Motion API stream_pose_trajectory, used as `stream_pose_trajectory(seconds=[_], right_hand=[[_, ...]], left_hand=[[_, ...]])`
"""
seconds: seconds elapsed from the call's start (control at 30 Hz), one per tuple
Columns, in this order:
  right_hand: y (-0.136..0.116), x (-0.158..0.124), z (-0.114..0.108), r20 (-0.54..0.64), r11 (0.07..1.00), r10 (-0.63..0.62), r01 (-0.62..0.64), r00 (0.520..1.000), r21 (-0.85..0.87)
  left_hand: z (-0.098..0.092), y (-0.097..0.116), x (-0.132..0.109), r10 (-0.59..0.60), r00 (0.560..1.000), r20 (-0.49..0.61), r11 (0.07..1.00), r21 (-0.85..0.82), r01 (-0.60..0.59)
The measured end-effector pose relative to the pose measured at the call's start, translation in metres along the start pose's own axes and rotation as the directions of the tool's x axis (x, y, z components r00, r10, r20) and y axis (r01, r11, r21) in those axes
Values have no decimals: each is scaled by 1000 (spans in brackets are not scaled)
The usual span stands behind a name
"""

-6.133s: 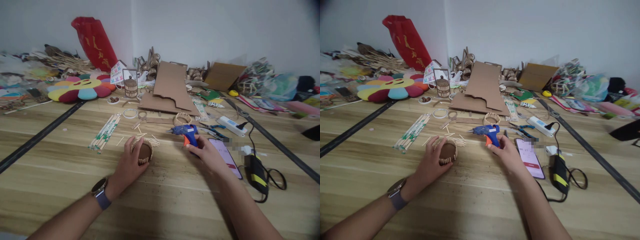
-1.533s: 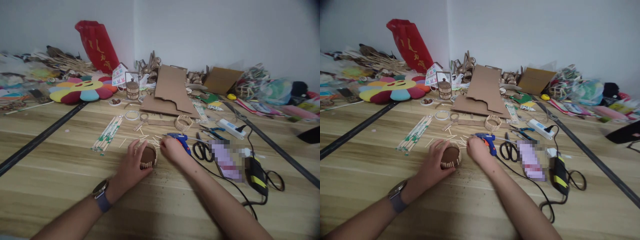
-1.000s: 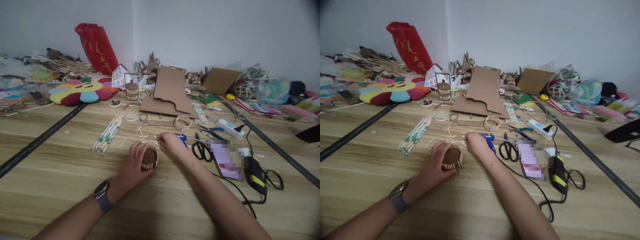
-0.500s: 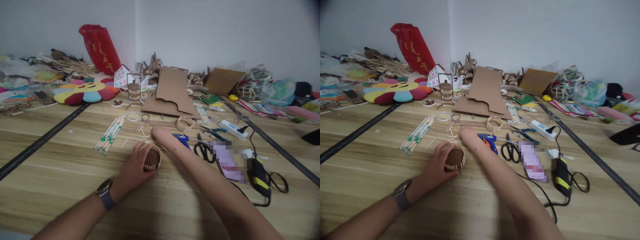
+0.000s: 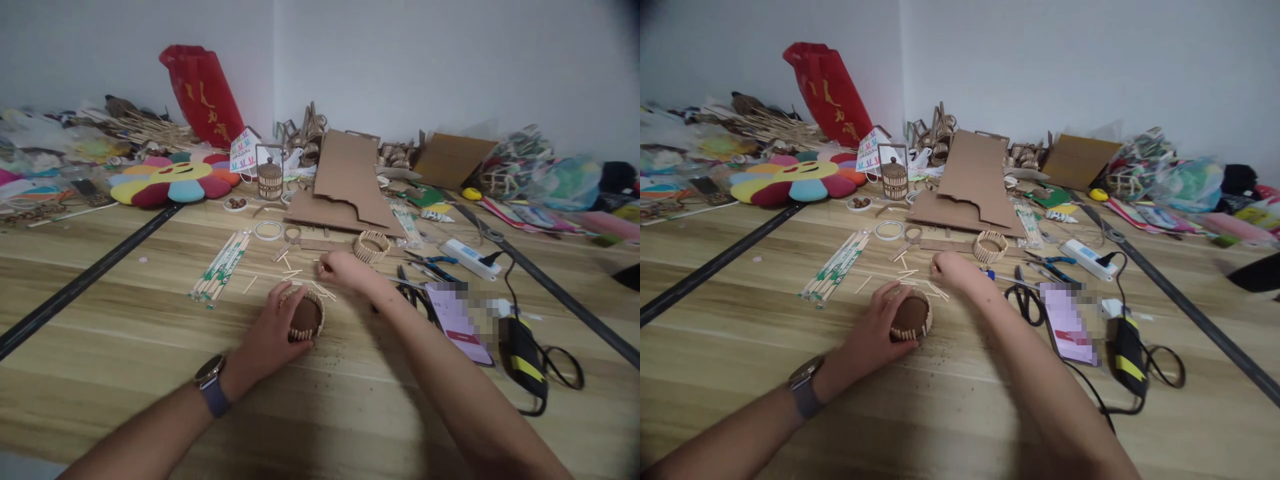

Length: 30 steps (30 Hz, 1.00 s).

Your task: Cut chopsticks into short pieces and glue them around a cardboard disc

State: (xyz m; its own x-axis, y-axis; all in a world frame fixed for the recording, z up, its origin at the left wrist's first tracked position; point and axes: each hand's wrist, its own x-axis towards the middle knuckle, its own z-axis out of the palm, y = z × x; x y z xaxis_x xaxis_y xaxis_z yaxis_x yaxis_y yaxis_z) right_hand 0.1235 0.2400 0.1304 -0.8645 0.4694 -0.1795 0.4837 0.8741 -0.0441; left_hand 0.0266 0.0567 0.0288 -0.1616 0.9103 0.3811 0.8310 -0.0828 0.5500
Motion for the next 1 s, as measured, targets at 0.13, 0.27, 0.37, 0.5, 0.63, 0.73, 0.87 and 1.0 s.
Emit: stream_pose_trajectory(seconds=[0.13, 0.27, 0.37, 0.5, 0.63, 0.73, 0.87, 1.0], right_hand=[[-13, -83, -36, -290, 978, -121, 164, 949, 129], [-18, -137, -41, -571, 850, -222, 444, 790, 284], [-19, -122, -12, -393, 813, -236, 401, 889, 421], [-24, -89, 22, -266, 827, -257, 354, 929, 436], [-26, -82, 29, -261, 870, -208, 300, 943, 391], [-26, -83, 30, -212, 883, -175, 249, 962, 399], [-26, -82, 38, -187, 880, -163, 229, 969, 416], [-26, -81, 47, -230, 870, -159, 246, 960, 426]], left_hand=[[0, -1, 0, 15, 1000, 0, 1000, 0, -15], [2, -1, 2, 28, 1000, 13, 1000, 4, -28], [3, -1, 3, 29, 1000, 4, 1000, 4, -29], [3, -1, 3, 23, 1000, 1, 1000, -11, -23], [2, -1, 3, -5, 1000, 19, 1000, -23, 5], [2, -2, 3, -2, 1000, 25, 1000, -31, 3], [3, -4, 3, 15, 1000, 16, 1000, -28, -15], [4, -4, 3, 20, 1000, 18, 1000, -18, -20]])
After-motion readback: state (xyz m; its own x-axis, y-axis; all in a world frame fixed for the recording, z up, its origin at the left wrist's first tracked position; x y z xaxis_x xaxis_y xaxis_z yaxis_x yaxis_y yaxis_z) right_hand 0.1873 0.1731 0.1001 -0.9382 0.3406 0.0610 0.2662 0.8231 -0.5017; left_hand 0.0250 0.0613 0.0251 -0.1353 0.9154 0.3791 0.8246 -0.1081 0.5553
